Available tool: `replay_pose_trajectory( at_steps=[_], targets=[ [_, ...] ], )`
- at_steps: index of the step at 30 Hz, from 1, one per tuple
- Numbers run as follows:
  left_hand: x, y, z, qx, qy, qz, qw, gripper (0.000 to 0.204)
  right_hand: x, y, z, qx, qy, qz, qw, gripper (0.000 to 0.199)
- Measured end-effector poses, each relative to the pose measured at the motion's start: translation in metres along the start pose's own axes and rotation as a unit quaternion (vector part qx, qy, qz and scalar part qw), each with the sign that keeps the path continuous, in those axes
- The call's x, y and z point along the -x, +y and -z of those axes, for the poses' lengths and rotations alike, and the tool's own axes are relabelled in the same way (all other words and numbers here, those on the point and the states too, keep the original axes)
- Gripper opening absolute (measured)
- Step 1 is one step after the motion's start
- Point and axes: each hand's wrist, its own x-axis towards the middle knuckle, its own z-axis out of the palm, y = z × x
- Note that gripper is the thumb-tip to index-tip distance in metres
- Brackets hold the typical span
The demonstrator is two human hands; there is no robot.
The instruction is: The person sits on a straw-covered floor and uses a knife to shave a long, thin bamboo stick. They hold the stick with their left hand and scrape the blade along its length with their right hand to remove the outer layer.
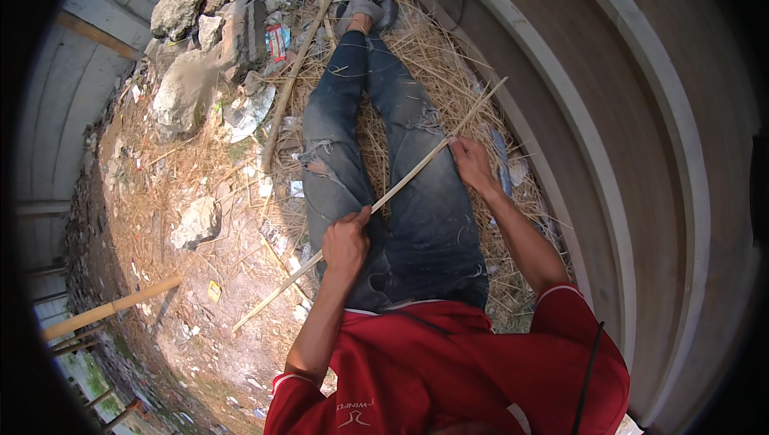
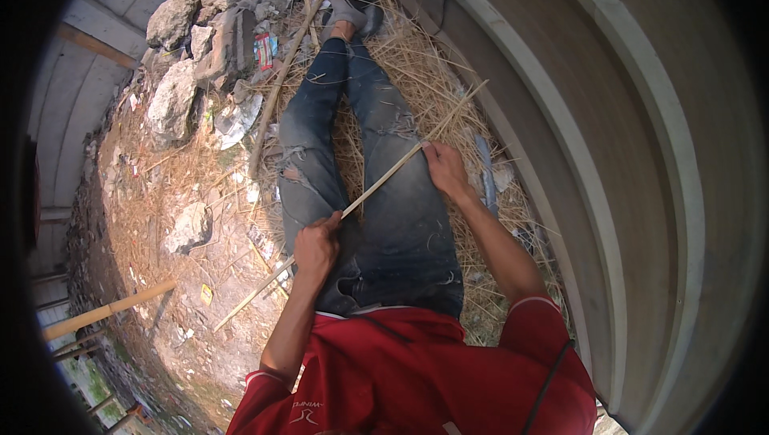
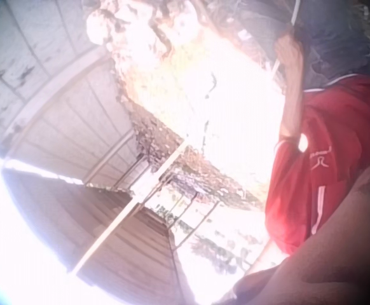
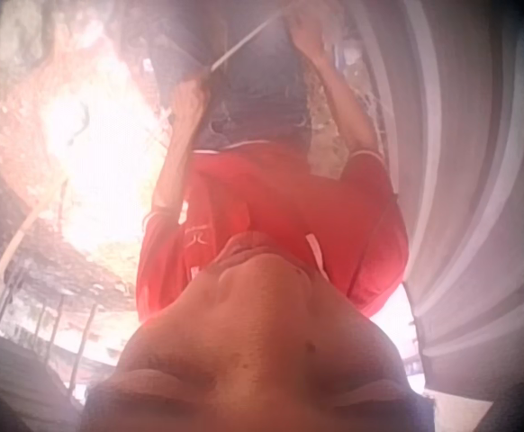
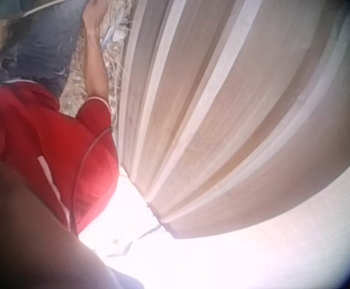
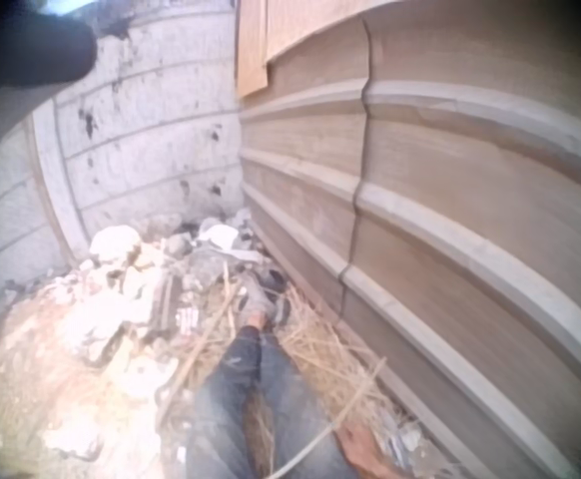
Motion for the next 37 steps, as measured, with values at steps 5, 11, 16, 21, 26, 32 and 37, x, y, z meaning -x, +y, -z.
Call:
replay_pose_trajectory(
  at_steps=[5,11,16,21,26,32,37],
  targets=[
    [0.000,-0.005,-0.004,0.009,0.015,0.004,1.000,0.044,0.006,0.006,-0.004,-0.029,0.016,0.021,0.999,0.044],
    [-0.001,-0.008,-0.003,0.025,0.008,0.008,1.000,0.041,0.008,0.015,-0.012,-0.151,-0.003,-0.033,0.988,0.043],
    [-0.006,0.001,-0.002,0.022,0.008,0.003,1.000,0.037,-0.008,0.023,-0.016,-0.340,-0.073,-0.122,0.929,0.043],
    [-0.004,0.000,-0.005,0.020,0.020,-0.006,1.000,0.035,-0.001,0.019,-0.012,-0.088,0.082,-0.049,0.991,0.041],
    [-0.003,0.001,-0.004,0.014,0.016,-0.004,1.000,0.035,0.013,-0.015,-0.005,0.070,0.116,-0.001,0.991,0.040],
    [-0.003,0.003,-0.004,0.006,0.002,0.003,1.000,0.039,0.010,-0.014,-0.008,0.120,0.085,0.023,0.989,0.040],
    [-0.004,-0.001,-0.006,0.009,-0.005,0.002,1.000,0.042,0.004,0.006,-0.014,0.065,-0.005,0.044,0.997,0.040]
  ],
)
